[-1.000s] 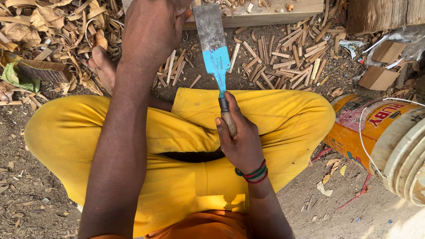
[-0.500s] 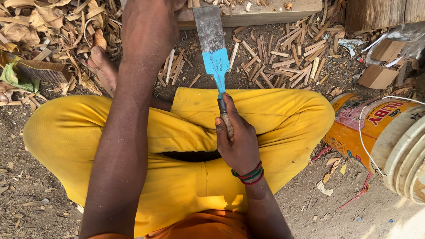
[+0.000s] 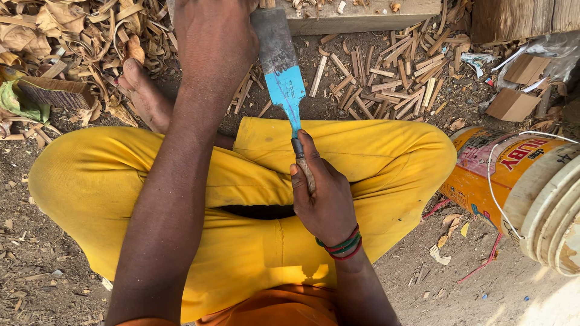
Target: The person carves small pieces of wood using a blue-handled chisel on a wooden block while sitting on the ground, handling each piece by hand and surrounded by wood shavings.
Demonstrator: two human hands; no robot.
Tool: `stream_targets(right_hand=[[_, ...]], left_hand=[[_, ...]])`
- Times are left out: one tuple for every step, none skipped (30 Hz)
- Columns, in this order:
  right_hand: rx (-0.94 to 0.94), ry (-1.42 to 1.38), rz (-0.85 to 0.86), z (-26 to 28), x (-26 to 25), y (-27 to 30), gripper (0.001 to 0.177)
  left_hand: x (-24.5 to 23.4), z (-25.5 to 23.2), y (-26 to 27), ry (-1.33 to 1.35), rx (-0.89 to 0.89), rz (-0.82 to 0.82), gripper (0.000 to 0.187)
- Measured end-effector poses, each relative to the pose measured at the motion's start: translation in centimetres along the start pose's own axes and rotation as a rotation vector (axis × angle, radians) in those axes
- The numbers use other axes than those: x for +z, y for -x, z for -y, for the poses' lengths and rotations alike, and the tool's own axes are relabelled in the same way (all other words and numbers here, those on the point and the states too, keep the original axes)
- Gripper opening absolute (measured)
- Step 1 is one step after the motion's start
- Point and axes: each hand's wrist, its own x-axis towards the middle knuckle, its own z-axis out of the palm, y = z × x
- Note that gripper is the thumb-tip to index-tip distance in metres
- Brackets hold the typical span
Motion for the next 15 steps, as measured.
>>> stream_targets(right_hand=[[0.022,-0.003,0.007,0.05,0.03,0.04,0.053],[0.042,-0.008,0.014,0.10,0.11,-0.03,0.053],[0.061,-0.013,0.021,0.19,0.18,-0.08,0.053],[0.126,-0.010,0.043,0.30,0.29,-0.08,0.053],[0.191,-0.006,0.065,0.38,0.31,-0.03,0.054],[0.261,0.001,0.085,0.44,0.25,0.15,0.055],[0.183,-0.004,0.064,0.40,0.25,0.17,0.054],[0.103,-0.009,0.042,0.38,0.25,0.15,0.054],[0.024,-0.014,0.020,0.42,0.24,0.18,0.054],[0.050,-0.014,0.025,0.43,0.23,0.10,0.054],[0.077,-0.015,0.030,0.49,0.23,0.07,0.054],[0.103,-0.017,0.039,0.56,0.27,0.10,0.054],[0.092,-0.012,0.042,0.58,0.27,0.09,0.054],[0.082,-0.007,0.043,0.60,0.24,0.13,0.053],[0.072,-0.001,0.043,0.60,0.22,0.15,0.053]], left_hand=[[0.07,-0.13,0.01,0.006,0.002,-0.009,0.026],[0.08,-0.11,-0.04,0.009,0.003,-0.020,0.027],[0.13,-0.13,-0.15,0.012,0.004,-0.031,0.028],[0.07,-0.06,-0.09,0.001,0.000,-0.028,0.027],[0.06,-0.02,-0.05,-0.010,-0.004,-0.025,0.026],[0.19,-0.22,-0.02,-0.015,-0.006,-0.020,0.025],[0.24,-0.37,0.07,-0.015,-0.017,-0.014,0.025],[0.32,-0.50,-0.01,-0.015,-0.026,-0.008,0.025],[0.33,-0.62,-0.07,-0.016,-0.034,-0.003,0.025],[0.30,-0.64,-0.17,-0.018,-0.019,-0.026,0.025],[0.27,-0.65,-0.27,-0.019,-0.004,-0.048,0.026],[0.15,-0.58,-0.19,-0.022,0.008,-0.069,0.027],[0.08,-0.51,-0.16,-0.029,0.001,-0.051,0.026],[0.06,-0.51,-0.16,-0.033,-0.005,-0.034,0.025],[0.05,-0.52,-0.14,-0.037,-0.011,-0.016,0.024]])
